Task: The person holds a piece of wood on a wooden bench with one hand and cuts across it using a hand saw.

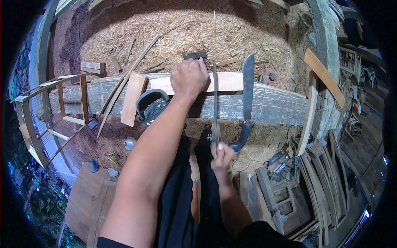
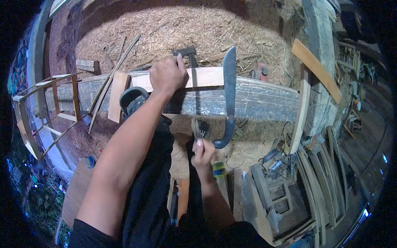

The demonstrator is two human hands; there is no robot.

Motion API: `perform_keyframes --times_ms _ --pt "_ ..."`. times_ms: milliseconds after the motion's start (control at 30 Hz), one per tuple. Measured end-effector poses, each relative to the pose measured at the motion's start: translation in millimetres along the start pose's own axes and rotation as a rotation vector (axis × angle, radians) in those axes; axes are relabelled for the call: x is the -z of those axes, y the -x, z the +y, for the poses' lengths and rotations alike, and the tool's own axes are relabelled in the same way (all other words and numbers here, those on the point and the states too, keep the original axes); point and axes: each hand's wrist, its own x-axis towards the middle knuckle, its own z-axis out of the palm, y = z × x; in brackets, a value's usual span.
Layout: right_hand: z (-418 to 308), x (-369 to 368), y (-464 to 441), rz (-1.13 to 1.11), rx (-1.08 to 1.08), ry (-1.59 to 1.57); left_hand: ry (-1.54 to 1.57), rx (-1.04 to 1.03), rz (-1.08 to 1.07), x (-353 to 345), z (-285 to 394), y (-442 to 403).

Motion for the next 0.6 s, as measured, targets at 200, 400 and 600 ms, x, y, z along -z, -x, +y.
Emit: perform_keyframes --times_ms 200,400,600 --pt "3.7 2.9 18.7 0.068 -0.034 -0.094 -0.046 0.053 -0.018 5.5 6.8 -0.6" --pt "-2.8 -11.8 -43.1 0.041 -0.004 -0.017 -0.014 0.009 0.003 6.7 5.5 0.1" --pt "6.7 8.2 23.2 0.051 -0.019 -0.035 -0.054 -0.005 0.034 4.2 4.0 1.0"
